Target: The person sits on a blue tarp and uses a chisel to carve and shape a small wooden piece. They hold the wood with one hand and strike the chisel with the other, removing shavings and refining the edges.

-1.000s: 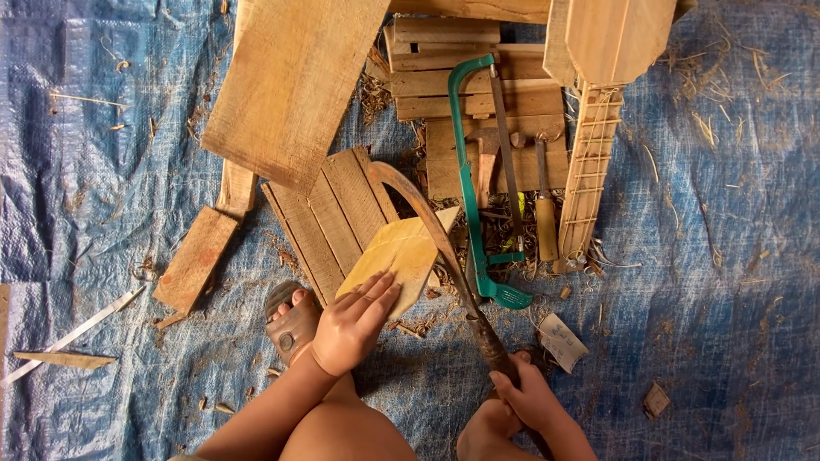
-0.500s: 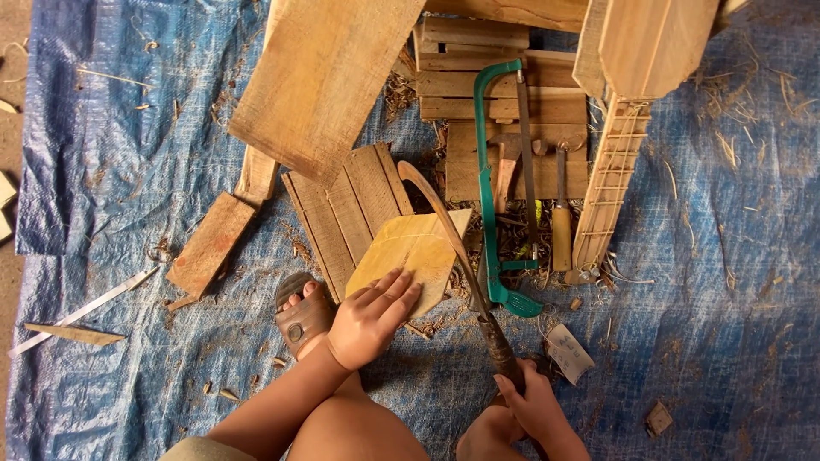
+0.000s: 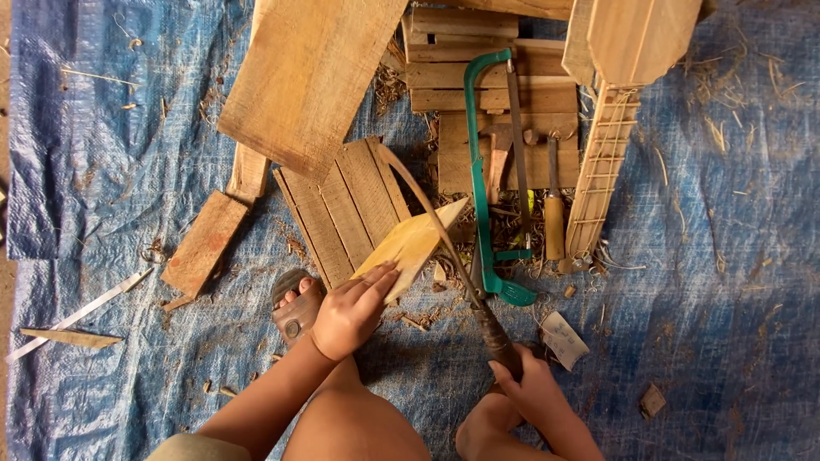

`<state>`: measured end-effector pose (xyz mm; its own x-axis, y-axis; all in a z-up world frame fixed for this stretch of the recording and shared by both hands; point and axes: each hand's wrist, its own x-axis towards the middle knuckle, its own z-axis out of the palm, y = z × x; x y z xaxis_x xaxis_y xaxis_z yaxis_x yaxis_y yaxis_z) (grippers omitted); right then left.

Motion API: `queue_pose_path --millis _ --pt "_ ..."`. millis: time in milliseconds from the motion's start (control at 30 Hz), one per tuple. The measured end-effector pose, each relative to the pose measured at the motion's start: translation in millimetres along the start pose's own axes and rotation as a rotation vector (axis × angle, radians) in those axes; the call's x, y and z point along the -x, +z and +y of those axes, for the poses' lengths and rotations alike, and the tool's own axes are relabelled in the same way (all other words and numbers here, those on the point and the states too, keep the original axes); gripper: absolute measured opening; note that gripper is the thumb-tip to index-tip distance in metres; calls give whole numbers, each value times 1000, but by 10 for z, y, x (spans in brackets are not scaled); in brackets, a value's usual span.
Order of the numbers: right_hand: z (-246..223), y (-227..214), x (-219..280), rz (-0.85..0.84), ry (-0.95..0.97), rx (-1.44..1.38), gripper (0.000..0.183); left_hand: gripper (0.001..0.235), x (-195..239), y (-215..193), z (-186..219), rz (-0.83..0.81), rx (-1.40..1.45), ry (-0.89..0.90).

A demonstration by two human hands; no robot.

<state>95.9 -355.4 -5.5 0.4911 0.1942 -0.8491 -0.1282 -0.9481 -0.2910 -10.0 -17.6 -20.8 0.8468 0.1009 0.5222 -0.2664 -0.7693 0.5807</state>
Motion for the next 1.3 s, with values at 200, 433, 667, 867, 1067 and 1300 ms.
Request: queue_pose_path --millis 200,433,667,867,1067,1300 --pt "-518 -402 452 -19 129 -4 49 36 -303 -234 -10 -72 66 -9" --pt "-40 -80 209 93 -28 -137 42 32 -281 -231 255 30 46 3" --pt "-91 -46 205 -29 59 -13 48 41 -305 -300 169 -85 -46 9" --pt "-107 -135 193 77 -62 -72 45 31 -396 -247 248 37 2 12" --pt "-380 -301 146 35 -1 20 39 39 -366 -47 -64 -7 -12 -126" --pt "-251 -196 220 113 -83 -51 41 36 -516 -348 316 117 -40 -112"
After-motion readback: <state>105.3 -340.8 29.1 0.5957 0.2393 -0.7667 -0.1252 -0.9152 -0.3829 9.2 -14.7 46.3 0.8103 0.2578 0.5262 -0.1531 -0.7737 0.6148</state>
